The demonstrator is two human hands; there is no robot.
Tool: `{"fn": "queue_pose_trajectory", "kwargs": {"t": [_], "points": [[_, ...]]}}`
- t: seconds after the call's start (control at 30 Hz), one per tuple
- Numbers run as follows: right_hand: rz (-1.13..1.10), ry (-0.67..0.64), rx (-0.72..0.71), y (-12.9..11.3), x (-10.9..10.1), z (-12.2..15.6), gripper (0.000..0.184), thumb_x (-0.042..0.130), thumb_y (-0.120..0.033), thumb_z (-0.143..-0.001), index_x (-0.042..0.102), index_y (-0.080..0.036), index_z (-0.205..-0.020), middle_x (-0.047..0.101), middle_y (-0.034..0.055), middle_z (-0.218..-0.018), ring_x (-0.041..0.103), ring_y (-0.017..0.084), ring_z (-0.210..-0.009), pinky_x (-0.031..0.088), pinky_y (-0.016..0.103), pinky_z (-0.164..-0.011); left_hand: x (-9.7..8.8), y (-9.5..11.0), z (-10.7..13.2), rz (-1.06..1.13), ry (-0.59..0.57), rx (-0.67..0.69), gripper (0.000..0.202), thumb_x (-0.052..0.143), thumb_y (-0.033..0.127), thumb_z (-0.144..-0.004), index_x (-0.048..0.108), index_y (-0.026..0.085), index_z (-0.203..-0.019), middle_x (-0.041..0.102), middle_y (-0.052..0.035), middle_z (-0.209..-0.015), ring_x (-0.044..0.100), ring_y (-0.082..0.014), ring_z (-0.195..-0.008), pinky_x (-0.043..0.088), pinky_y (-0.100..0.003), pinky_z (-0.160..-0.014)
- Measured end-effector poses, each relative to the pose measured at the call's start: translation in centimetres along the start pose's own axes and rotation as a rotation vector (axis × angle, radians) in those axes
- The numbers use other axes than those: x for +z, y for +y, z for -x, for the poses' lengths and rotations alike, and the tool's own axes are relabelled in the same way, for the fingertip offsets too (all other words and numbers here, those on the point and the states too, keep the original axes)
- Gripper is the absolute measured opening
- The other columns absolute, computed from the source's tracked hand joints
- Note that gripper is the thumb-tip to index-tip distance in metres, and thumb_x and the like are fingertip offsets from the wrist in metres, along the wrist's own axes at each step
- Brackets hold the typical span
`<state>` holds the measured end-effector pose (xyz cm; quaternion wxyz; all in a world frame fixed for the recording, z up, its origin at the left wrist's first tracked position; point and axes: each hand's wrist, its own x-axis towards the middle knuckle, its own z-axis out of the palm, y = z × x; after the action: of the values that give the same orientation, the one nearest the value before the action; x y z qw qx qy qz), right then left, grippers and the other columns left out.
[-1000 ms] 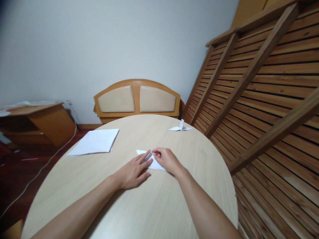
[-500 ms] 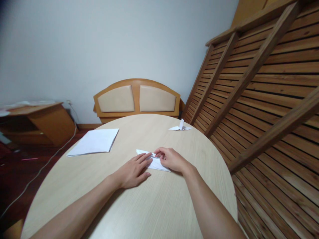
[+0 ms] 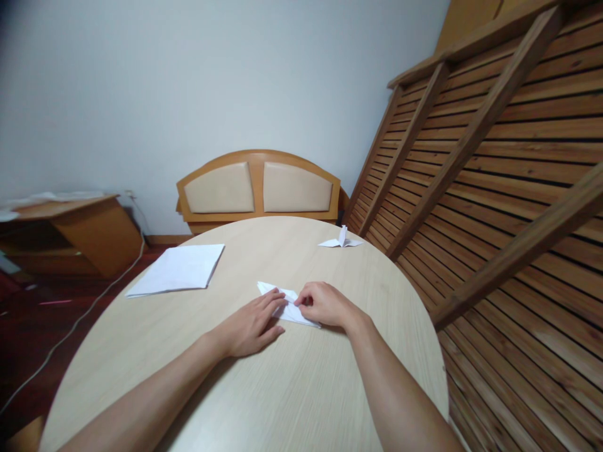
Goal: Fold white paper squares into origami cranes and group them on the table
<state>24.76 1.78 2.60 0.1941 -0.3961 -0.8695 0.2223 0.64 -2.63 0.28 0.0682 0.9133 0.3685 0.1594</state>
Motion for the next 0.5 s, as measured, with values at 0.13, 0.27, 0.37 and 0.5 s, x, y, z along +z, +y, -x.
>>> {"fn": "queue_pose_trajectory", "kwargs": {"t": [0.13, 0.27, 0.37, 0.5], "points": [[0.061, 0.054, -0.031, -0.7, 0.4, -0.2, 0.016, 0.063, -0.02, -0.08, 0.075, -0.019, -0.092, 0.07, 0.0045, -0.09, 0.063, 0.018, -0.081, 0.047, 0.027, -0.075, 0.3, -0.2, 0.1, -0.027, -0.021, 0.0, 0.059, 0.045, 0.045, -0.097, 0.038, 0.011, -0.146, 0.044, -0.0177, -0.151, 0.032, -0.0308, -0.145, 0.032, -0.047, -0.118], [0.132, 0.066, -0.088, -1.7, 0.8, -0.3, 0.025, 0.057, -0.026, -0.09, 0.071, -0.021, -0.11, 0.069, 0.0075, -0.105, 0.062, 0.021, -0.099, 0.047, 0.032, -0.09, 0.6, -0.4, 0.1, -0.09, -0.018, -0.008, 0.059, 0.038, 0.046, -0.1, 0.037, 0.01, -0.147, 0.039, -0.0175, -0.154, 0.029, -0.03, -0.146, 0.03, -0.045, -0.119], [0.201, 0.063, -0.111, -2.5, 1.5, -0.4, 0.031, 0.052, -0.03, -0.095, 0.068, -0.021, -0.12, 0.067, 0.0097, -0.119, 0.058, 0.023, -0.113, 0.044, 0.037, -0.1, 0.9, -0.5, 0.0, -0.138, 0.01, -0.032, 0.058, 0.037, 0.044, -0.1, 0.038, 0.009, -0.147, 0.04, -0.0171, -0.154, 0.029, -0.0286, -0.147, 0.029, -0.045, -0.119], [0.297, 0.044, -0.068, -3.4, 3.3, -0.7, 0.046, 0.049, -0.033, -0.096, 0.054, -0.014, -0.138, 0.056, 0.015, -0.141, 0.05, 0.027, -0.131, 0.037, 0.044, -0.111, 1.1, -0.4, -0.2, -0.191, 0.051, -0.069, 0.055, 0.033, 0.038, -0.102, 0.038, 0.006, -0.146, 0.043, -0.0178, -0.152, 0.033, -0.0271, -0.145, 0.029, -0.044, -0.119]]}}
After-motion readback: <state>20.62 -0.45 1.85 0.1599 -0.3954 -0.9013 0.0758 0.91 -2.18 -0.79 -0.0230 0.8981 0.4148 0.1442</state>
